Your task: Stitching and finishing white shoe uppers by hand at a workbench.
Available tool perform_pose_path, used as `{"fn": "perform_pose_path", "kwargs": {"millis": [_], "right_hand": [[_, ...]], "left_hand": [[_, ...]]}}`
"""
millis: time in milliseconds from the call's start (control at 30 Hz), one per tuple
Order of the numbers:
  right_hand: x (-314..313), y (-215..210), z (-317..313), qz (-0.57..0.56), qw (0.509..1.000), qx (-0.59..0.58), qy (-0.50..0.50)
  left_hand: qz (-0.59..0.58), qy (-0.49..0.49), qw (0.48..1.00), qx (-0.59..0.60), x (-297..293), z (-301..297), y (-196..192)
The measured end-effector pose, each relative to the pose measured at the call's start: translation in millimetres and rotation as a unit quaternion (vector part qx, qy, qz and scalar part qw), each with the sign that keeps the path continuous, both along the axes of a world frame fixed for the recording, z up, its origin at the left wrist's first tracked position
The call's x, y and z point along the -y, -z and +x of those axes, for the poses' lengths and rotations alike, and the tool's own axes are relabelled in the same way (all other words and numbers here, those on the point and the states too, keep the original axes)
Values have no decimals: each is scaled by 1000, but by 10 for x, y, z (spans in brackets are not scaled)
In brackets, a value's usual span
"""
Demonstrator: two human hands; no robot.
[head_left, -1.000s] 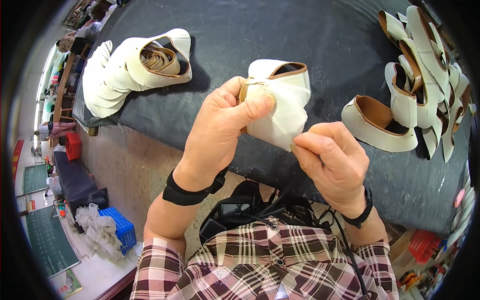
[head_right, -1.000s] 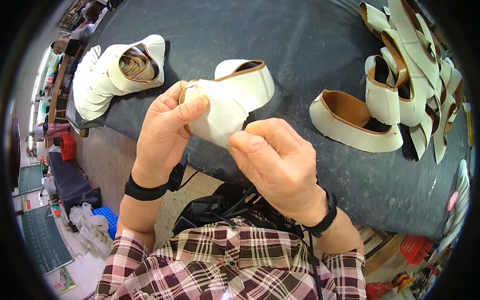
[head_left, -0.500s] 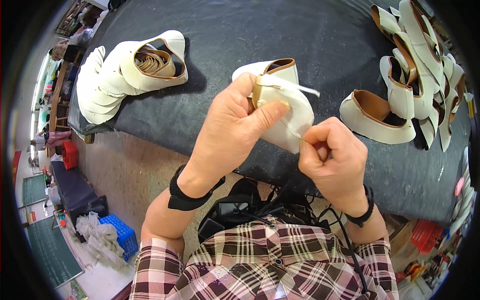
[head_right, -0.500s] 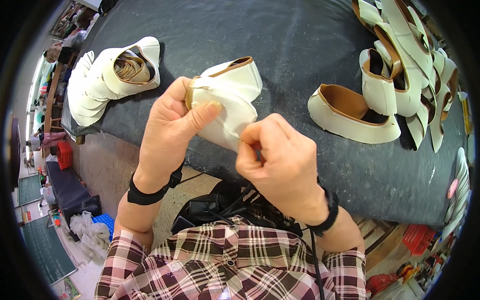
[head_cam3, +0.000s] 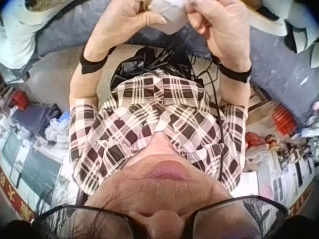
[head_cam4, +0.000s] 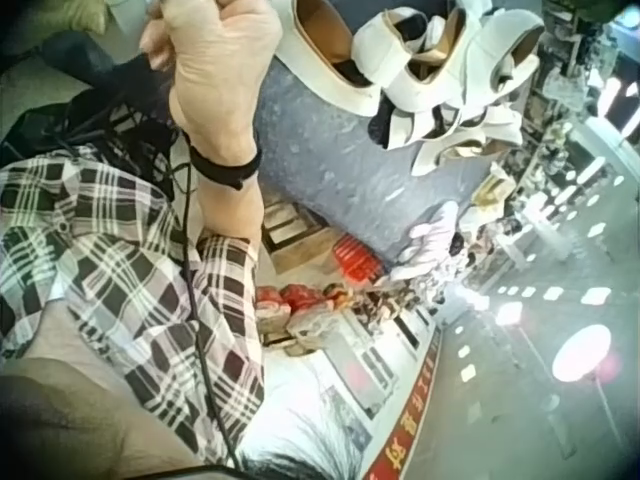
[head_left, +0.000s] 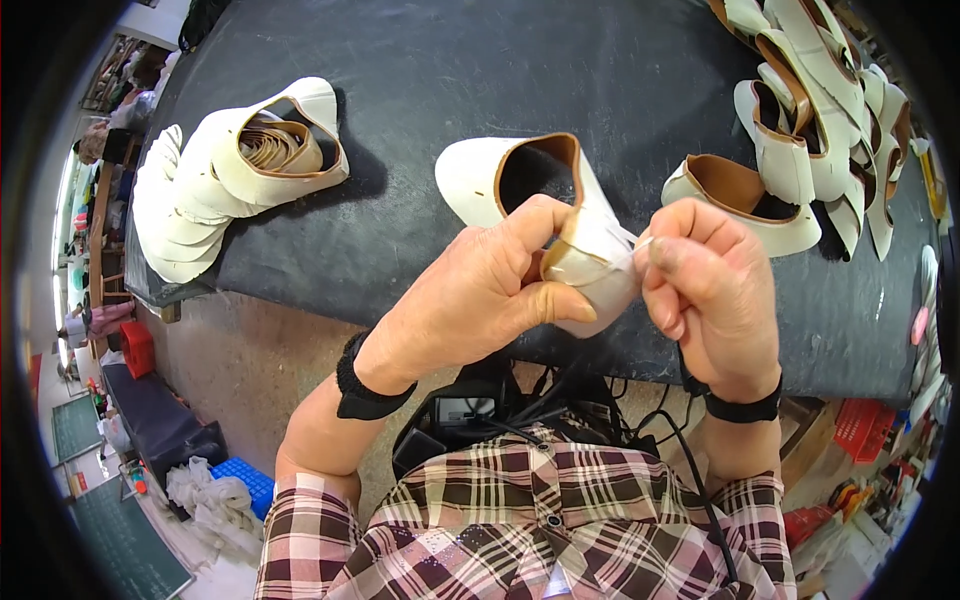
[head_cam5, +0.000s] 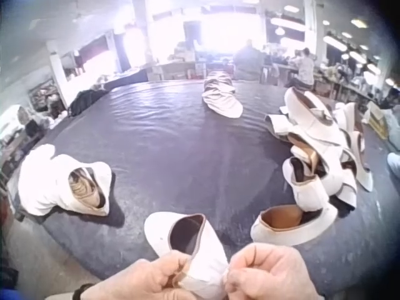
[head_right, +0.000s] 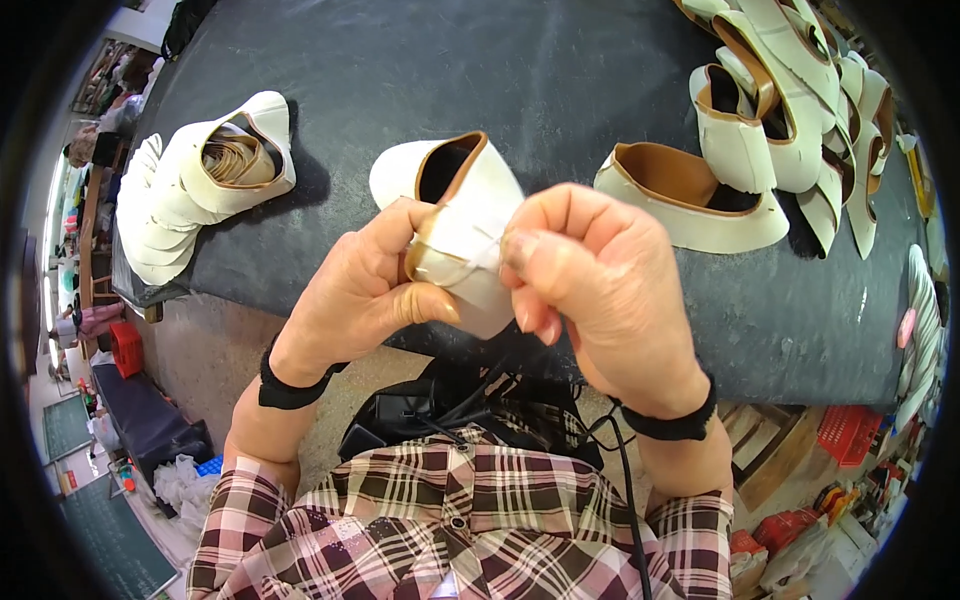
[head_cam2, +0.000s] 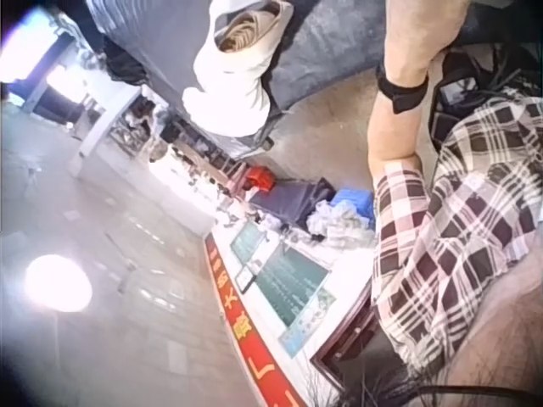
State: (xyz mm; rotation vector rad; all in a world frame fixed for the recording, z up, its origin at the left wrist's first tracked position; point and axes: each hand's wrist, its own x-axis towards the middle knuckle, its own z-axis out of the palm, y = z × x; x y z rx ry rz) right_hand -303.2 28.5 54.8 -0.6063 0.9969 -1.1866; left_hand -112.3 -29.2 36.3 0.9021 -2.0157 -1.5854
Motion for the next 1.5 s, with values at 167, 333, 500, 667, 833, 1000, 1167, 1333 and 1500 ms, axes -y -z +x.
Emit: {"fn": "perform_pose_path", "kwargs": {"millis": [167,333,500,667,833,1000,1167,1333,1500], "right_hand": [[31,-124,-54,-44,999,9,-4],[61,11,-86,-25,999,30,13],[49,99,-67,-27,998,61,19],[87,227,-67,-32,990,138,-10],[70,202,-147,-35,989,143,-30],[29,210,-200,-26,992,120,-34],[-15,265,-244,-61,981,170,-66],[-70,210,-253,-79,979,160,-96],[4,263,-293,-47,986,148,-61]], "left_hand": [[0,16,998,62,-40,-45,-25],[16,12,999,44,-30,-14,13],[138,6,987,-80,-84,35,21],[160,-35,981,-106,-152,-46,-100],[130,-114,979,-112,-312,-35,-83],[169,-98,964,-181,-361,-58,-51],[126,-126,981,-70,-371,-73,-93],[134,-160,973,-102,-405,-76,-59],[152,-158,967,-132,-400,-85,-30]]}}
